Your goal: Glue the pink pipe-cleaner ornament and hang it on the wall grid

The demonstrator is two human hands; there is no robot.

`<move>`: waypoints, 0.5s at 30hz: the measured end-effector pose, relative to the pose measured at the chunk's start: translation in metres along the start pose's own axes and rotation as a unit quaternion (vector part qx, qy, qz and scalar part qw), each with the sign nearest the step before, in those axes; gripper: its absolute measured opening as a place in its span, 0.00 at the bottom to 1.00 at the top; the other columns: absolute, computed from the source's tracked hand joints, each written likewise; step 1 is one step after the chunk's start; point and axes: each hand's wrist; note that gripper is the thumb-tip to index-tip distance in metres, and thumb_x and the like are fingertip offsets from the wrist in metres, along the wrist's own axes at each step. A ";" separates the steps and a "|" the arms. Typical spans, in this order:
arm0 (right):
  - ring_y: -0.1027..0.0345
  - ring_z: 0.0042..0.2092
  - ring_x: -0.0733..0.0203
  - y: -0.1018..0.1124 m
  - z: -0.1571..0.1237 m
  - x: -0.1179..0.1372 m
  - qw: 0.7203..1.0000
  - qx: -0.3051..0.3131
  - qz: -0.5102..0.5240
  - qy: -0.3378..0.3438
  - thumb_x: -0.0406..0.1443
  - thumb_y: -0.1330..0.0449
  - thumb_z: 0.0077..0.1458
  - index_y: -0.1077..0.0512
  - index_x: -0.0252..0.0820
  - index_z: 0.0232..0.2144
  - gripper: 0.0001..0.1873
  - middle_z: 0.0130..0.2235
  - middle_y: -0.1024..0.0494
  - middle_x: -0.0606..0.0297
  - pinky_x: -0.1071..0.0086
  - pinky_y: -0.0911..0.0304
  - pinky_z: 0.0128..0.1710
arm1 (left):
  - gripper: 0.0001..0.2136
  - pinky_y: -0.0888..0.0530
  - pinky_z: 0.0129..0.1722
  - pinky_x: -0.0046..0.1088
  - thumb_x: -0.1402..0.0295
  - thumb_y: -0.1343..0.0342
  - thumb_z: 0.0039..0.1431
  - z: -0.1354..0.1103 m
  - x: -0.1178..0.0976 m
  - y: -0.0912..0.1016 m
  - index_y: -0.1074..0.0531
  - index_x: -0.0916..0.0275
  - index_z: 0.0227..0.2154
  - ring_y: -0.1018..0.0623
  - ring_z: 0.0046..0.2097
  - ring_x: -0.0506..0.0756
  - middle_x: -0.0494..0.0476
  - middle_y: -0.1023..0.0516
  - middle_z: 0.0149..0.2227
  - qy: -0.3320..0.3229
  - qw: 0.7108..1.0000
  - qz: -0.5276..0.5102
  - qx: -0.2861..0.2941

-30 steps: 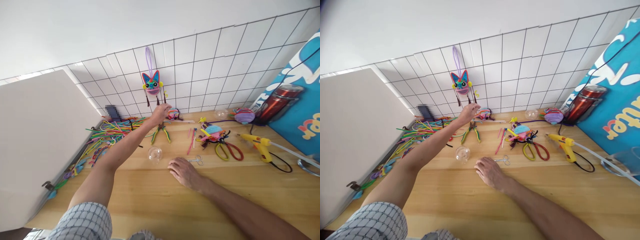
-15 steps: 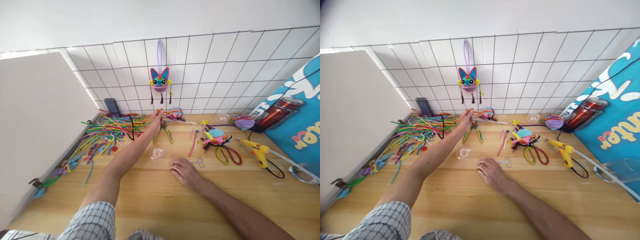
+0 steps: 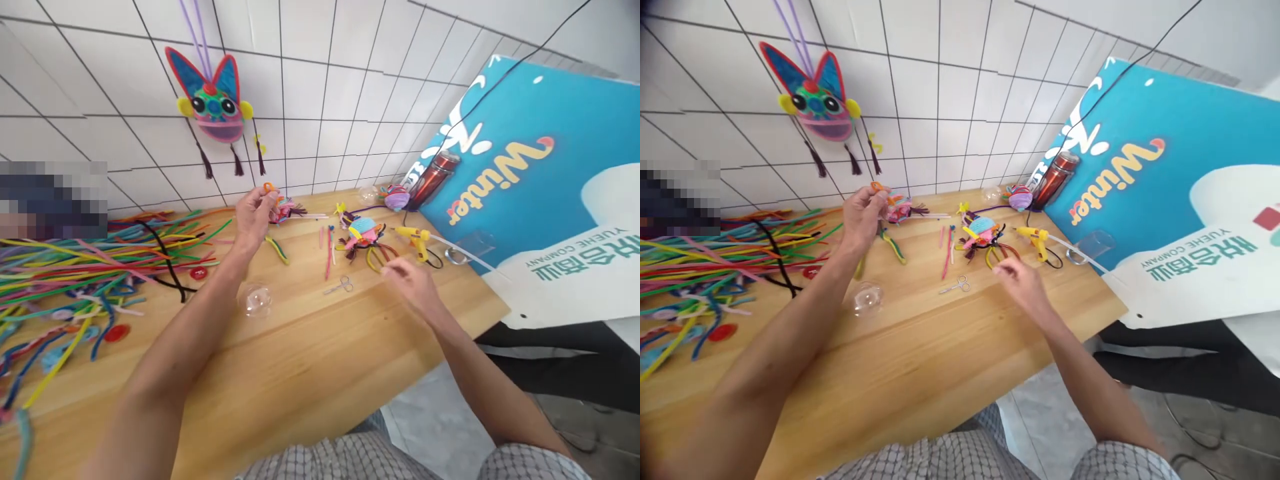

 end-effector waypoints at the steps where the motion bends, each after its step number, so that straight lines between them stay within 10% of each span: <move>1: 0.25 0.40 0.52 0.009 0.003 -0.021 0.995 -0.080 -0.030 -0.046 0.52 0.40 0.64 0.22 0.43 0.40 0.19 0.40 0.17 0.57 0.59 0.28 0.46 | 0.15 0.27 0.25 0.20 0.54 0.33 0.65 -0.004 0.000 -0.002 0.19 0.62 0.37 0.25 0.24 0.48 0.51 0.22 0.26 -0.002 1.000 -0.003 0.015; 3: 0.26 0.47 0.46 0.020 0.012 -0.060 0.970 -0.199 -0.091 -0.110 0.54 0.38 0.59 0.25 0.40 0.46 0.25 0.48 0.19 0.48 0.50 0.30 0.53 | 0.15 0.22 0.29 0.22 0.54 0.34 0.66 -0.013 -0.001 -0.007 0.18 0.62 0.38 0.20 0.29 0.50 0.55 0.17 0.31 -0.012 0.999 -0.003 0.047; 7: 0.32 0.58 0.37 0.019 0.044 -0.102 0.945 -0.211 -0.175 -0.176 0.50 0.36 0.54 0.27 0.36 0.50 0.29 0.54 0.23 0.38 0.42 0.37 0.63 | 0.08 0.17 0.42 0.29 0.61 0.33 0.65 -0.024 -0.004 -0.014 0.15 0.60 0.37 0.16 0.39 0.55 0.58 0.15 0.36 -0.051 0.993 0.030 0.098; 15: 0.28 0.55 0.35 0.015 0.086 -0.087 0.937 -0.202 -0.165 -0.231 0.41 0.44 0.59 0.30 0.37 0.47 0.17 0.49 0.22 0.35 0.41 0.35 0.59 | 0.08 0.22 0.55 0.37 0.60 0.35 0.67 -0.038 -0.001 -0.016 0.15 0.57 0.39 0.18 0.49 0.60 0.62 0.15 0.46 -0.127 0.966 0.080 0.212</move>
Point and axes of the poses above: each hand's wrist, its own z-axis towards the middle knuckle, its own y-axis out of the back of the hand, x = y × z
